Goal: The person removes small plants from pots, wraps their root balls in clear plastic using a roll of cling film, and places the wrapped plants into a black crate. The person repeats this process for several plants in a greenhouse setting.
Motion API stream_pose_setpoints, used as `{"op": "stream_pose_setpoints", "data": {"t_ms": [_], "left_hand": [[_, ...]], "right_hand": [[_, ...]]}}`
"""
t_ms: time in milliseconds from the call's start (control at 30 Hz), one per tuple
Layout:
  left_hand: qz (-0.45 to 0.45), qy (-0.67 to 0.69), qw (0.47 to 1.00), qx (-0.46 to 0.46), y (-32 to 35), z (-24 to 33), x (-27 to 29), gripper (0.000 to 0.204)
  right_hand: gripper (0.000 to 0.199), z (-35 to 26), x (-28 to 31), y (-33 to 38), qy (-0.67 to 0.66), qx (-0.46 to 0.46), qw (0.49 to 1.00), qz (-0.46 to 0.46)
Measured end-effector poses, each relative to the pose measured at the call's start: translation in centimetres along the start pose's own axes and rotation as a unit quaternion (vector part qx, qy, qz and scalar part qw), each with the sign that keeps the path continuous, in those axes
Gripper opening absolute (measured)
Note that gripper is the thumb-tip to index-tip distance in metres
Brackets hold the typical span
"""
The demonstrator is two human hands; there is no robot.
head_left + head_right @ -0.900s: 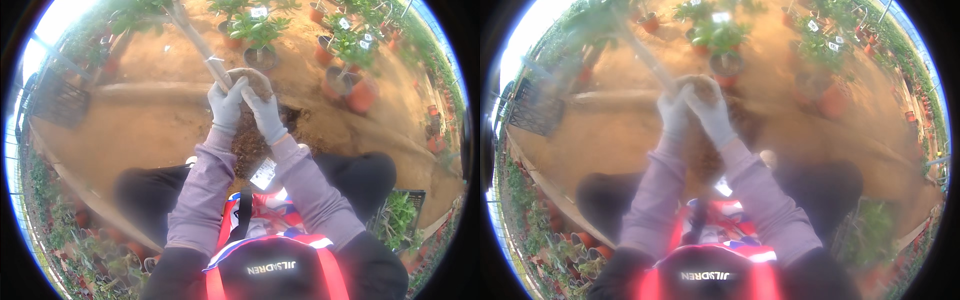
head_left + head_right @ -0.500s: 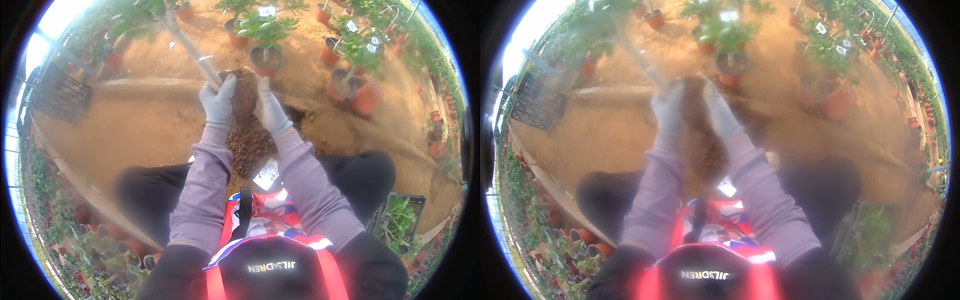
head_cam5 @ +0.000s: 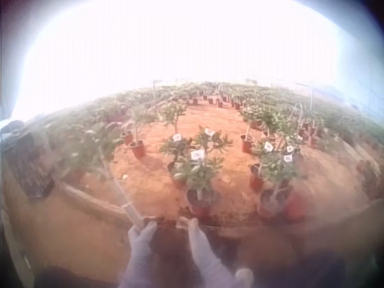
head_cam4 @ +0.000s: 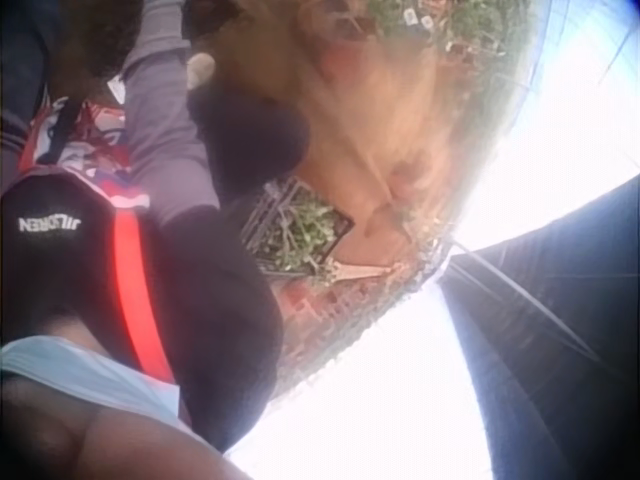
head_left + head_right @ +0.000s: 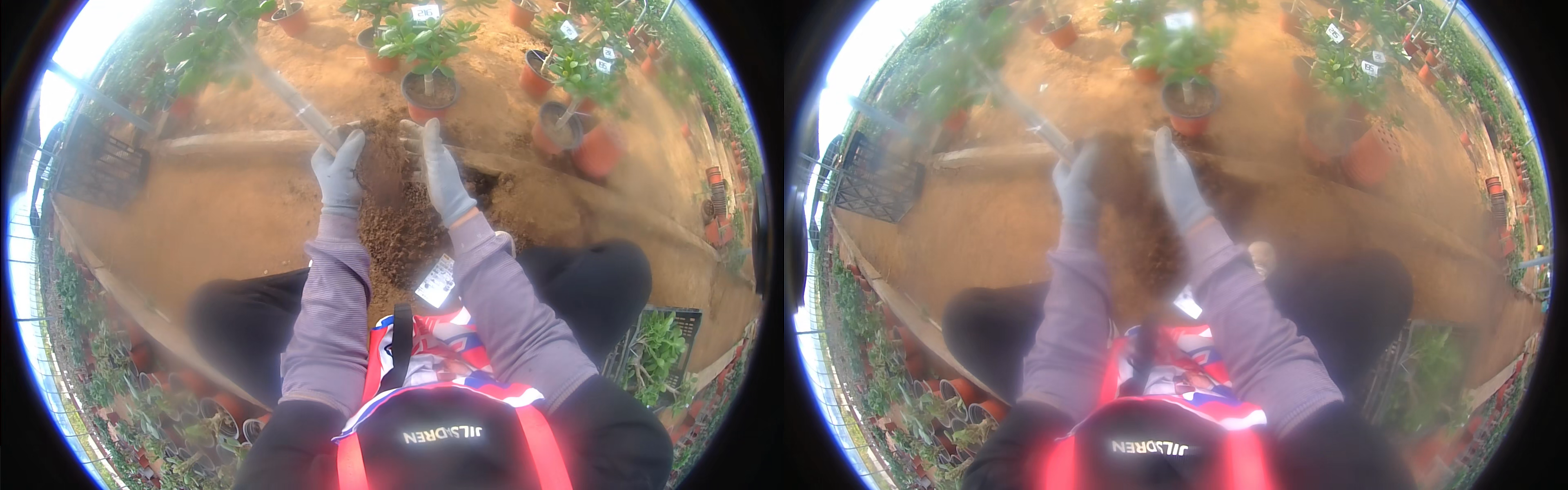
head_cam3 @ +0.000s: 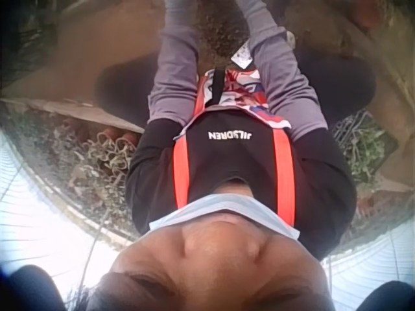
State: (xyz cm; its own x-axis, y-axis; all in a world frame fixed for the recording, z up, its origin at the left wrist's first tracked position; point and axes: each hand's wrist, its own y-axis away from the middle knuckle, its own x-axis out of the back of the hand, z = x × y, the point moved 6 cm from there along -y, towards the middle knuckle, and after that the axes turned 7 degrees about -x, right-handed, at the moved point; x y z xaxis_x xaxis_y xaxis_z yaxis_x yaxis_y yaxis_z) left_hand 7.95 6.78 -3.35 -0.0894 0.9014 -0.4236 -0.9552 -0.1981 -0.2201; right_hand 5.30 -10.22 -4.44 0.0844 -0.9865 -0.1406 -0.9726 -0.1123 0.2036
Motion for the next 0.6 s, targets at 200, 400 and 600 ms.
{"op": "stream_pose_setpoints", "data": {"t_ms": [200,400,600], "left_hand": [[-0.067,-0.046,0.997,0.016,2.2,0.5,-3.1,0.025],[-0.125,-0.045,0.990,0.041,2.8,1.3,-4.5,0.023],[-0.119,0.001,0.991,0.063,1.4,1.1,-2.3,0.025]], "right_hand": [[0.055,-1.2,0.4,-1.0,0.107,0.074,0.976,0.172],[0.047,0.4,0.7,-0.4,0.043,0.030,0.970,0.239],[0.040,0.5,2.9,-2.0,-0.056,0.140,0.983,0.100]]}}
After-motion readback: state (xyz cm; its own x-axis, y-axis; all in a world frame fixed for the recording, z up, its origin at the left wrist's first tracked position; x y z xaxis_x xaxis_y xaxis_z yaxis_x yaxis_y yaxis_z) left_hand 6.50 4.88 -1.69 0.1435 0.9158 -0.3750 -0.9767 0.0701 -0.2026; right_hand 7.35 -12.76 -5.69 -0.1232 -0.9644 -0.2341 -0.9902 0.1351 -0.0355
